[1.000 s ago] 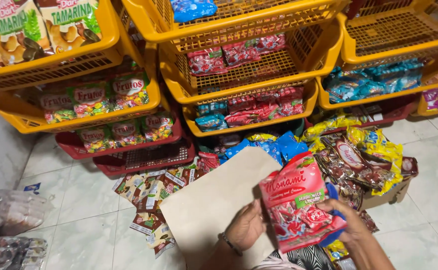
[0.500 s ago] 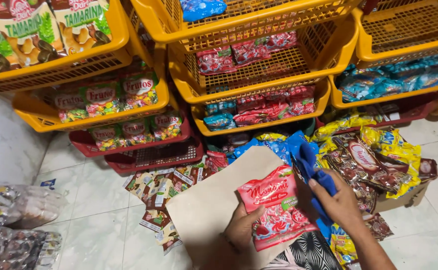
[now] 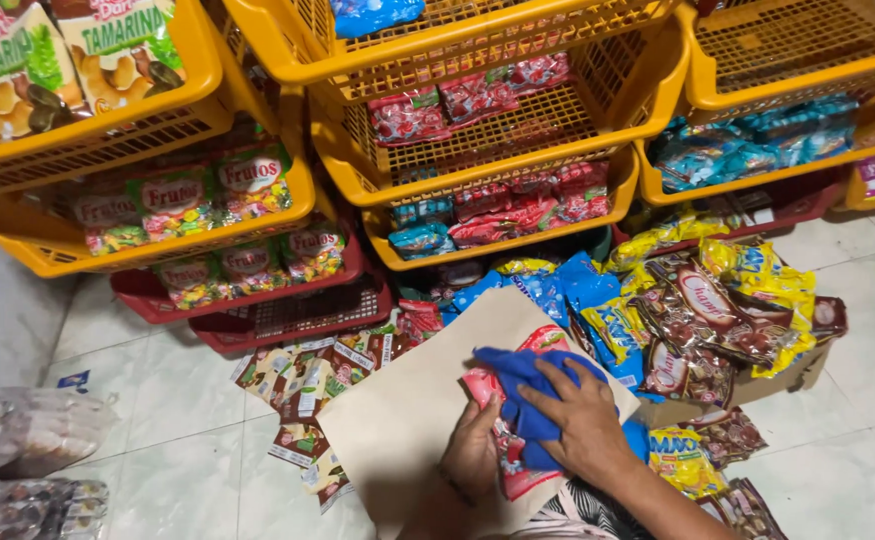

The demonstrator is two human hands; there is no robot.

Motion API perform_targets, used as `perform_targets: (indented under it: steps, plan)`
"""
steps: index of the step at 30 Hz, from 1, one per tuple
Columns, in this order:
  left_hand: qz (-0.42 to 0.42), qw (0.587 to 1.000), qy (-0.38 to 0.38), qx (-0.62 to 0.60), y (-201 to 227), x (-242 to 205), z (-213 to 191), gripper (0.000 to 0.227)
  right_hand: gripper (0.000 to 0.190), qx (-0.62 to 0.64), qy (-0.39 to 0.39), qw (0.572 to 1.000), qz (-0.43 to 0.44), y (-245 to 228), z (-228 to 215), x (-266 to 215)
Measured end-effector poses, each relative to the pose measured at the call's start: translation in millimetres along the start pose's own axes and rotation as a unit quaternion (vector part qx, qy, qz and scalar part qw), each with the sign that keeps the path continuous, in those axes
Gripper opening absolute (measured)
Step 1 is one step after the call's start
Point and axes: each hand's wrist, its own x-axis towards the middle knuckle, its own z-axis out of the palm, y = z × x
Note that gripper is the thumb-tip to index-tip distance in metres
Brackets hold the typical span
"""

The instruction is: Wiping down individual snack packages with a cloth and organizing them onto store shelves.

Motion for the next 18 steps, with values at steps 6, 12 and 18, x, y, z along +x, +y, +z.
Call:
perform_targets:
  steps: [6,12,18]
  plan:
    - [-0.018,0.999,-0.024,0.021,3,-4,1,0.038,0.064,0.025,0.025,0.995,0.091,23,6,-6]
    - [-0.034,0.996,-0.046,0.067,6,6,5,0.044,0.063,0.027,0.007,0.988,0.153,52,8,-12]
    - [0.021,0.989,0.066,0.134,-26,14,-28,0.052,0.056,-0.032,-0.119,0.976,0.179,99,-19,-24]
